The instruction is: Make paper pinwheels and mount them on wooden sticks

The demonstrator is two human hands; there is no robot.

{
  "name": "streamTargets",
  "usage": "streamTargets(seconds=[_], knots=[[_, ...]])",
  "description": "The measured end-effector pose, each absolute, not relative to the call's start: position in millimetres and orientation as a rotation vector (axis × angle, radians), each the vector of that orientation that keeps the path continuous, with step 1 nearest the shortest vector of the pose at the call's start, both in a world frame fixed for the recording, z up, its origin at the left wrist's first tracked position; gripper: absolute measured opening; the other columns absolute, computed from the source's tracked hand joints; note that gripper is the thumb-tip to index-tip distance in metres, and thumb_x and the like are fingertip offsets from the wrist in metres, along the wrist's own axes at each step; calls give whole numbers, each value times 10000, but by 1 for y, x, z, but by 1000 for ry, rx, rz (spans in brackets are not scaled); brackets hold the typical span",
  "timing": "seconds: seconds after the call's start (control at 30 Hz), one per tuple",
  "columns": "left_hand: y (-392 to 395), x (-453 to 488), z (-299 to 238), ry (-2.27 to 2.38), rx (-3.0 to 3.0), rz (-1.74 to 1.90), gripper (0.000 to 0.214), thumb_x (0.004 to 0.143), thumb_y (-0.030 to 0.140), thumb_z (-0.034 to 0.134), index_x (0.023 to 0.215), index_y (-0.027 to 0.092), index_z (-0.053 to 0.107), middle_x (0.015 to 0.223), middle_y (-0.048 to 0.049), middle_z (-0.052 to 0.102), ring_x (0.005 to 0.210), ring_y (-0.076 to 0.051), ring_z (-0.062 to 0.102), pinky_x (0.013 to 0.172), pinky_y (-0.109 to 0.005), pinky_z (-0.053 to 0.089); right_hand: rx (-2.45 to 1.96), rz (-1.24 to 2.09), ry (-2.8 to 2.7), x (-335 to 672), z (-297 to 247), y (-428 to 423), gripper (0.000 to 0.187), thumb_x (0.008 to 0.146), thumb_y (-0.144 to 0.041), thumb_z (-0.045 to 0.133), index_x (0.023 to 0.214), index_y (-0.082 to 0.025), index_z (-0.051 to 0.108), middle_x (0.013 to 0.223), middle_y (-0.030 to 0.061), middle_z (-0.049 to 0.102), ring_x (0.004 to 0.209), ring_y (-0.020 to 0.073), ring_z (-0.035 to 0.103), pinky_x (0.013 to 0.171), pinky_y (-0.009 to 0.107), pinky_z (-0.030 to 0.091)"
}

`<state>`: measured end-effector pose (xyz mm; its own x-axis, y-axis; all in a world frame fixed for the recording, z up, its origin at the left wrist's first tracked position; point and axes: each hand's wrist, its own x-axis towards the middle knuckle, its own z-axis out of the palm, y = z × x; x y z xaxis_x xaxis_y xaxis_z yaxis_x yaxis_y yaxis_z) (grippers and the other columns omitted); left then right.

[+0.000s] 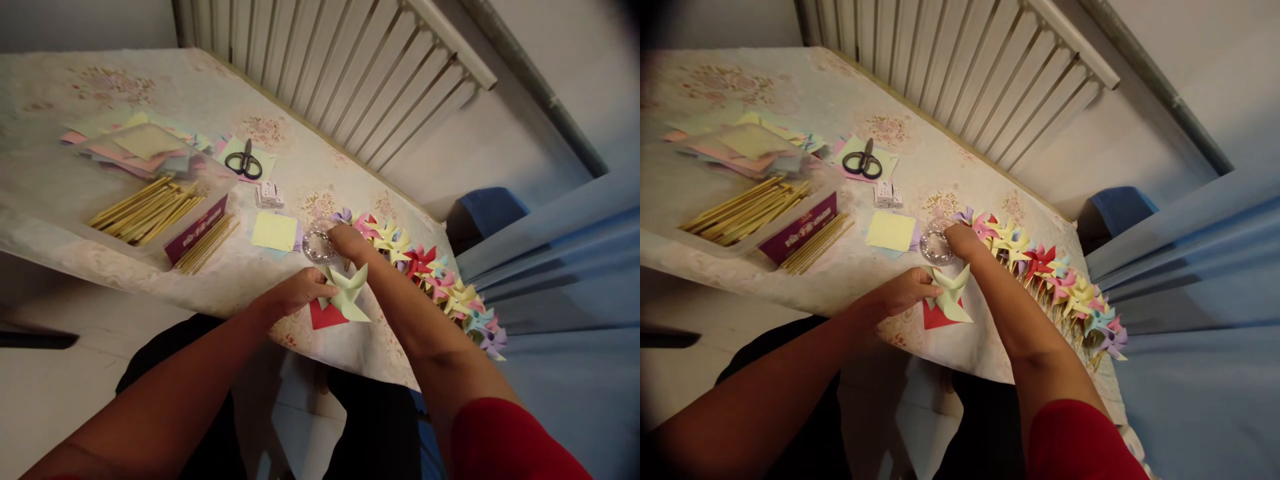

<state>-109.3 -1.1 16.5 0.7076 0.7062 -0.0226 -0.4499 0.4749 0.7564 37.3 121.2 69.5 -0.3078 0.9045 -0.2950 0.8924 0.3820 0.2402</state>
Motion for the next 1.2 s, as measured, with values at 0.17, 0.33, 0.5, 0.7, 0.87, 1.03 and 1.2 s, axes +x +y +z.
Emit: streamTargets(seconds=[0.17,0.33,0.5,0.7,0.87,1.03,1.2], knots=[[0,-110,13,317,810,727,277,630,274,828,847,122,750,820,-80,749,722,-179,656,793,-315,505,1563,32,2227,36,61,128,254,850,-80,602,1040,-84,772,1074,240,751,1031,282,709,905,314,502],[0,-111,15,341,828,731,240,638,252,808,831,127,739,808,-71,736,720,-171,648,785,-311,499,1593,19,2207,33,57,131,249,835,-79,615,1027,-77,773,1078,254,746,1017,299,717,893,334,516],[-1,-109,18,341,812,766,195,648,235,789,803,133,729,769,-71,731,706,-186,642,760,-322,494,1648,-5,2214,31,54,133,221,773,-58,649,940,-109,785,1013,219,766,938,279,720,835,321,521],[0,-106,16,394,819,729,248,640,272,786,822,113,730,763,-70,729,655,-161,625,735,-305,488,1688,-88,2408,37,74,127,167,766,-61,616,782,-157,751,808,88,755,743,176,639,729,259,450],[2,-104,15,402,807,734,243,629,266,794,814,120,734,757,-65,729,679,-164,642,729,-293,491,2155,-412,2803,77,99,80,137,724,-101,556,635,-174,630,580,-32,594,577,115,480,600,235,344],[2,-95,17,413,771,789,221,626,276,803,760,117,727,705,-52,716,621,-138,623,656,-257,472,2408,-515,2599,123,76,4,111,717,-144,551,623,-193,584,585,-30,578,576,129,495,586,243,330],[3,-79,16,443,759,835,214,620,271,797,748,114,727,697,-39,716,643,-133,629,689,-253,480,2361,-257,2232,136,35,-42,115,757,-135,579,675,-196,631,675,25,662,615,152,535,582,264,285]])
